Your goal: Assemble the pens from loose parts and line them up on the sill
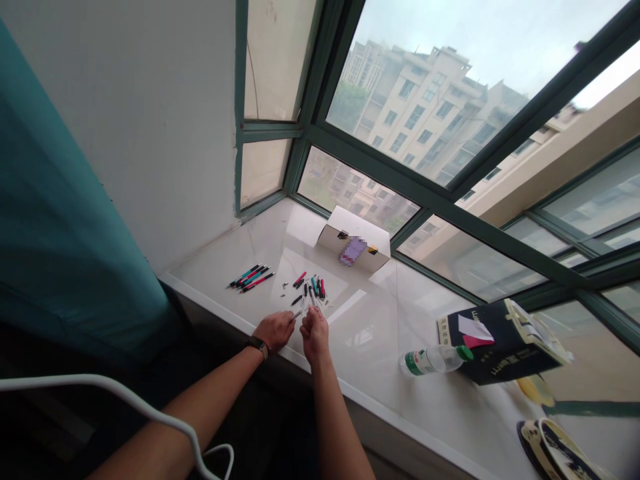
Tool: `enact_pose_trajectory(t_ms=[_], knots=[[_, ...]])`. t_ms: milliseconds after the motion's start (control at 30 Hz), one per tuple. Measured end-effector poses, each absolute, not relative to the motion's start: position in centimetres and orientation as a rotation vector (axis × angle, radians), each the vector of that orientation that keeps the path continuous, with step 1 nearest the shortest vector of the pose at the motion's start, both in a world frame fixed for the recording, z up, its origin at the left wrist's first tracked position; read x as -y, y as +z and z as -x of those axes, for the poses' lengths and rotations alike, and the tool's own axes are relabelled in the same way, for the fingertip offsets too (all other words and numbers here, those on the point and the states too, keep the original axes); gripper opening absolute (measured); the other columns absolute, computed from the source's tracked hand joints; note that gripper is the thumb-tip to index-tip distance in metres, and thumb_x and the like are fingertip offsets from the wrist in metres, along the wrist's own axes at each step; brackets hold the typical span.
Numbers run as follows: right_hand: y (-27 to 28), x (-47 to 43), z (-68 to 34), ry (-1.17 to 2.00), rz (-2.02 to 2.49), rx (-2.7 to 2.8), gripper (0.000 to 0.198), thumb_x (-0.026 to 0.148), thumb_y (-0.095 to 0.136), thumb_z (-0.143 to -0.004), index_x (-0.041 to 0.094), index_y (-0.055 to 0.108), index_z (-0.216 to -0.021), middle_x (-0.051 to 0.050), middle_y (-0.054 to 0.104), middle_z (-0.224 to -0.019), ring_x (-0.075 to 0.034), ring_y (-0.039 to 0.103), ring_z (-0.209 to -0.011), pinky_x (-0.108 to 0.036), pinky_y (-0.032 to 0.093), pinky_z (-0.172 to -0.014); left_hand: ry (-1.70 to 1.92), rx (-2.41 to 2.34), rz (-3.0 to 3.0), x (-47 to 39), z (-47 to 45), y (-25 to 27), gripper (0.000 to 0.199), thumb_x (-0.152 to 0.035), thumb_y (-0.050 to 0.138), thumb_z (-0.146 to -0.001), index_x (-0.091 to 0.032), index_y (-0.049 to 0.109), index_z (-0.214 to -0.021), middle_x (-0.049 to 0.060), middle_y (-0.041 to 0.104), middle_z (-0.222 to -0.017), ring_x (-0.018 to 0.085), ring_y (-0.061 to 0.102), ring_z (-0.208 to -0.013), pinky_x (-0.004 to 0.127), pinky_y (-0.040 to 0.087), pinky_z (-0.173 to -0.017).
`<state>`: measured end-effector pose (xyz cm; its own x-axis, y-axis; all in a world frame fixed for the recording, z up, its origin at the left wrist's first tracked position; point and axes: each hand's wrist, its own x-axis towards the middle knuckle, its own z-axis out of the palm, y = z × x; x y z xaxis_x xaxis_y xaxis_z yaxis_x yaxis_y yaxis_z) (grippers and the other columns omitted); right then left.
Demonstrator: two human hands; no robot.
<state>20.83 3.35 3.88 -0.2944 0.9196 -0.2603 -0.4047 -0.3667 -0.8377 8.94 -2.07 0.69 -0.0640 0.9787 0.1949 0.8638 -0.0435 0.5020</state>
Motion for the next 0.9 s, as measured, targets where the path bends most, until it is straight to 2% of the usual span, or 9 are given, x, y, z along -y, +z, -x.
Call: enact_pose_trajectory(t_ms=[400, 500, 567, 633, 733, 800, 900], knots=[[3.6, -2.9, -20.3, 1.796, 1.012, 0.972, 0.03, 0.039, 0.071, -0.074, 0.02, 0.054, -0.089, 0.013, 0.027, -0.048, -0.003, 0.018, -0.04, -0.016, 0.013, -0.038, 0.758, -2.005, -1.994, 2.1, -8.9, 0.4, 0.031, -0.034, 0.028, -0.099, -0.02, 0.056, -0.096, 0.006, 0.064, -0.09, 0.019, 0.06, -0.086, 0.031, 0.043, -0.078], [3.6, -3.4, -20.5, 1.79, 0.982, 0.81, 0.025, 0.036, 0.063, -0.078, 0.02, 0.055, -0.095, 0.012, 0.032, -0.051, -0.005, 0.025, -0.04, -0.015, 0.018, -0.037, 0.769, -2.011, -2.01, 2.0, -8.8, 0.3, 0.031, -0.034, 0.028, -0.098, -0.02, 0.055, -0.096, 0.006, 0.064, -0.089, 0.019, 0.06, -0.085, 0.031, 0.043, -0.077], [3.4, -3.9, -21.0, 1.791, 1.003, 0.605, 0.019, 0.029, 0.056, -0.078, 0.02, 0.055, -0.094, 0.009, 0.041, -0.054, -0.006, 0.035, -0.042, -0.015, 0.027, -0.039, 0.782, -2.014, -2.018, 2.0, -8.8, 0.2, 0.03, -0.034, 0.029, -0.098, -0.02, 0.055, -0.097, 0.006, 0.065, -0.089, 0.02, 0.06, -0.084, 0.031, 0.043, -0.076], [3.0, -4.6, -21.8, 1.814, 1.078, 0.418, 0.019, 0.019, 0.051, -0.072, 0.019, 0.055, -0.091, 0.005, 0.053, -0.061, -0.007, 0.048, -0.048, -0.017, 0.039, -0.045, 0.798, -2.018, -2.02, 2.0, -8.9, 0.1, 0.031, -0.034, 0.029, -0.098, -0.02, 0.056, -0.097, 0.006, 0.065, -0.089, 0.02, 0.06, -0.084, 0.031, 0.043, -0.076], [2.5, -5.1, -22.9, 1.854, 1.138, 0.324, 0.032, 0.009, 0.045, -0.062, 0.02, 0.057, -0.09, -0.002, 0.068, -0.081, -0.012, 0.064, -0.068, -0.025, 0.052, -0.064, 0.821, -2.016, -2.028, 2.0, -8.9, 0.0, 0.031, -0.035, 0.029, -0.098, -0.02, 0.056, -0.099, 0.007, 0.065, -0.089, 0.02, 0.06, -0.084, 0.031, 0.043, -0.077], [2.4, -5.2, -23.3, 1.871, 1.084, 0.377, 0.038, 0.006, 0.045, -0.06, 0.02, 0.059, -0.092, -0.004, 0.071, -0.094, -0.014, 0.068, -0.087, -0.03, 0.054, -0.079, 0.825, -2.018, -2.035, 2.0, -9.0, -0.1, 0.03, -0.034, 0.03, -0.098, -0.02, 0.056, -0.098, 0.007, 0.064, -0.089, 0.02, 0.06, -0.084, 0.031, 0.043, -0.077], [2.8, -5.1, -23.2, 1.9, 0.958, 0.49, 0.042, 0.004, 0.047, -0.061, 0.02, 0.061, -0.097, -0.005, 0.07, -0.108, -0.016, 0.064, -0.107, -0.035, 0.049, -0.095, 0.819, -2.024, -2.043, 2.0, -9.0, -0.1, 0.029, -0.034, 0.031, -0.098, -0.021, 0.056, -0.096, 0.006, 0.064, -0.088, 0.02, 0.059, -0.084, 0.031, 0.042, -0.076]])
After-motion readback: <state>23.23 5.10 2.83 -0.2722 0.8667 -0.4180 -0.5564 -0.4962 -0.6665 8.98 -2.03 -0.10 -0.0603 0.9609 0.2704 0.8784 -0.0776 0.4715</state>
